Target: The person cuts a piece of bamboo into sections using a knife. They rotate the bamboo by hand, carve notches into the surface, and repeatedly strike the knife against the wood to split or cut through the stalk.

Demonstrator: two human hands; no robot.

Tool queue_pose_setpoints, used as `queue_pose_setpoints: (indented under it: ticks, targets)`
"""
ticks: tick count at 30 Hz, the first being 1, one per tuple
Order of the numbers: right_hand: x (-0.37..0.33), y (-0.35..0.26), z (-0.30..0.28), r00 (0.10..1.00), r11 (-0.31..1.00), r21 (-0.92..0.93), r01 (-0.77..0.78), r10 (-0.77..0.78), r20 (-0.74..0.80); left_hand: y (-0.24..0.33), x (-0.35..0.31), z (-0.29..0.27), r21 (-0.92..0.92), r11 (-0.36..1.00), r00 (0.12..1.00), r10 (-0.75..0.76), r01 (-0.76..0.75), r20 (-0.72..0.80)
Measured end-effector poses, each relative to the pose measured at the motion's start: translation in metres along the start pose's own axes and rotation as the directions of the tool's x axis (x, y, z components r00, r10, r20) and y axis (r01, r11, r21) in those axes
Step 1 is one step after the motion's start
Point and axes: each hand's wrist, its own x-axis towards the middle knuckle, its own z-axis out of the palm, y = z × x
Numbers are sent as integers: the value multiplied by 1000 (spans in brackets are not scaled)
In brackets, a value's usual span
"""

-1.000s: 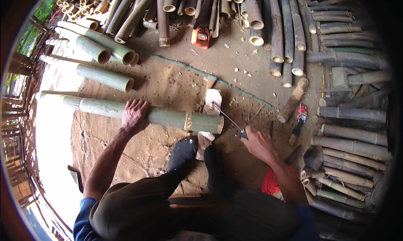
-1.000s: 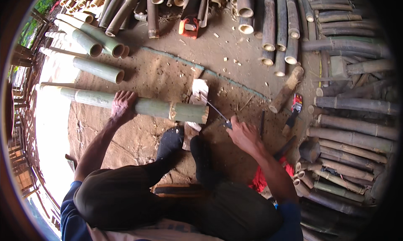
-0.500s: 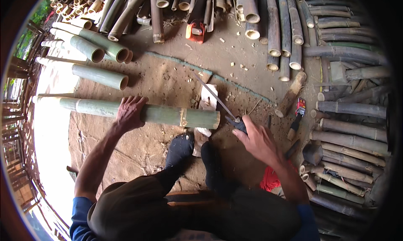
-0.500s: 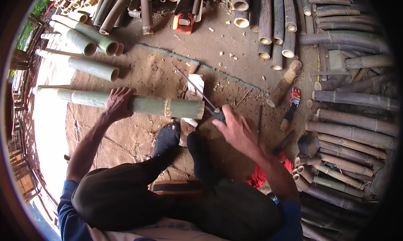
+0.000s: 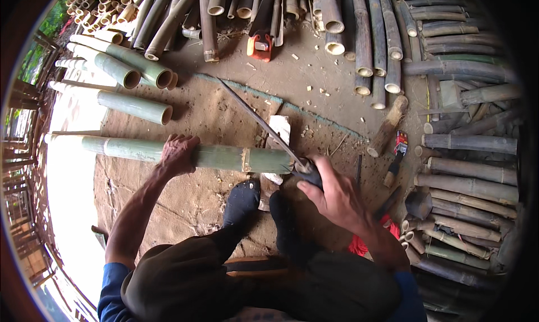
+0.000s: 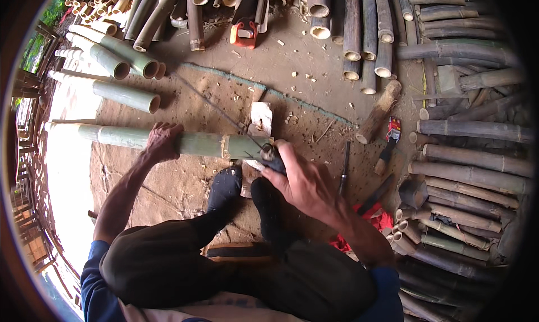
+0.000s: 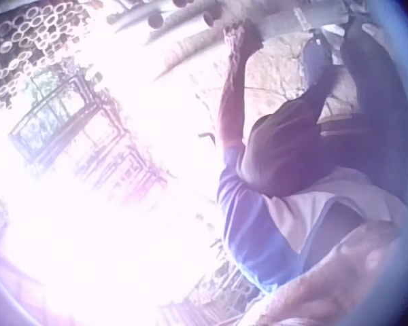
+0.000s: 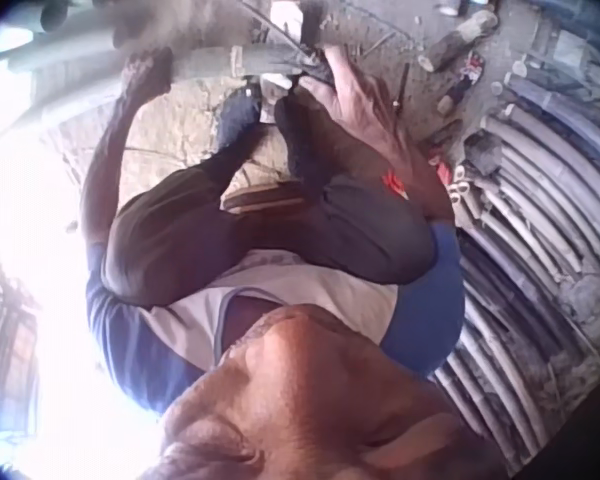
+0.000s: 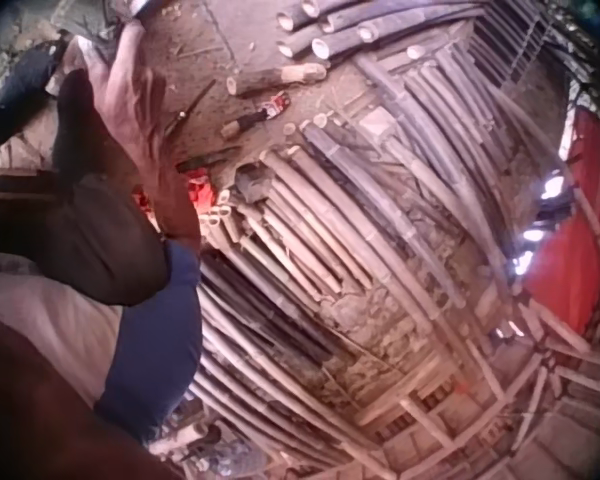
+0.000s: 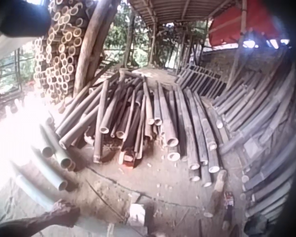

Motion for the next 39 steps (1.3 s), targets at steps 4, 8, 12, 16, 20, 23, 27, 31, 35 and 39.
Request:
queue_pose_setpoints:
  ticks: [4, 8, 12, 16, 20, 23, 27, 31, 35, 39]
  targets:
    - [-21, 74, 38, 960, 964, -186, -192, 224, 166, 11, 11, -3, -11, 1000, 999, 29, -29, -19]
    - [12, 52, 28, 873, 906, -314, -285, 380, 304, -15, -3, 16, 12, 1000, 999, 20, -19, -47]
    - [11, -2, -2, 999, 998, -55, -34, 35, 20, -1, 1, 8, -15, 1000, 999, 19, -20, -48]
    - [-22, 75, 38, 986, 972, -211, -105, 130, 109, 7, 8, 3, -30, 999, 997, 42, -44, -61]
    - [-13, 94, 23, 829, 870, -405, -280, 432, 356, 3, -2, 10, 7, 996, 977, 89, -90, -192]
    - [5, 27, -1, 966, 970, -176, -167, 197, 169, 7, -13, 24, 50, 996, 924, 83, -69, -374]
    - [0, 17, 3, 999, 997, -78, -25, 28, 32, 15, -16, 22, 49, 995, 907, 97, -85, -411]
    - [-26, 123, 36, 921, 892, -418, -171, 295, 253, 22, -8, 18, 79, 993, 908, 116, -92, -403]
    - [1, 42, 1, 941, 967, -125, -223, 247, 232, 14, -23, 30, 84, 996, 898, 76, -44, -433]
    - [-7, 23, 5, 987, 989, 58, 137, -132, -94, 15, -23, 41, 132, 991, 845, 95, -29, -526]
